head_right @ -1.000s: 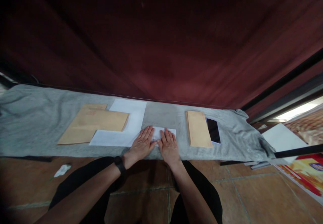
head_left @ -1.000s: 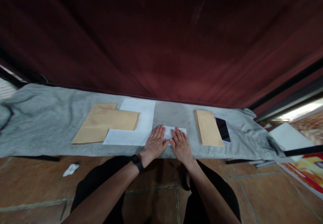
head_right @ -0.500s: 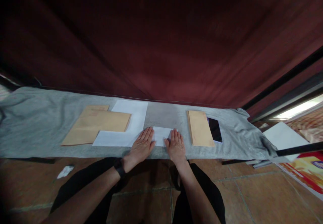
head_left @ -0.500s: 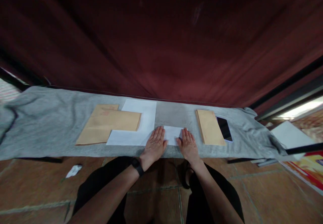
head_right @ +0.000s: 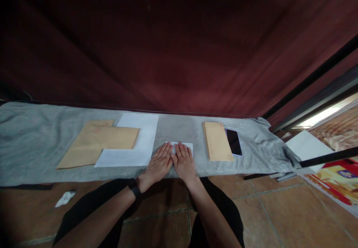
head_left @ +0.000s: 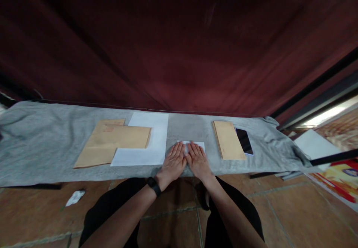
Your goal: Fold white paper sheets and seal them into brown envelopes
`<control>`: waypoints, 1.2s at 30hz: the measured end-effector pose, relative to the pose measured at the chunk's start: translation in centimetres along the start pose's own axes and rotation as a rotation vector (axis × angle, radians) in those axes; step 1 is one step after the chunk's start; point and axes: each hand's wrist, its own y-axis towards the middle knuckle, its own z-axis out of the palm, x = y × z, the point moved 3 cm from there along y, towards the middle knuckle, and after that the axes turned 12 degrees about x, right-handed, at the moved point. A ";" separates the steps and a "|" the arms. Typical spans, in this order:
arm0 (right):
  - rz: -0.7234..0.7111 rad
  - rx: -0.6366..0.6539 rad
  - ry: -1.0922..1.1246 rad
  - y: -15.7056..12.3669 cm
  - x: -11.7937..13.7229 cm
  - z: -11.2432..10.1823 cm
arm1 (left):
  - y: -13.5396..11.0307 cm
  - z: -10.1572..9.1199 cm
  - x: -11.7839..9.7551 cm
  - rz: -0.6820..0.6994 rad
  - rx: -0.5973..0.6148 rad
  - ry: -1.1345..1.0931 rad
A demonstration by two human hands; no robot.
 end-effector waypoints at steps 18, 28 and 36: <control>0.023 -0.076 -0.089 -0.8 -2.6 0.2 | -2.7 -10.9 18.6 -0.349 0.494 -0.017; 0.016 -0.051 0.006 -0.7 -3.0 0.2 | -2.3 -10.9 23.9 -0.244 0.718 0.017; -0.016 -0.004 0.112 0.1 -1.9 -1.3 | -2.3 -11.5 24.1 -0.197 0.629 0.060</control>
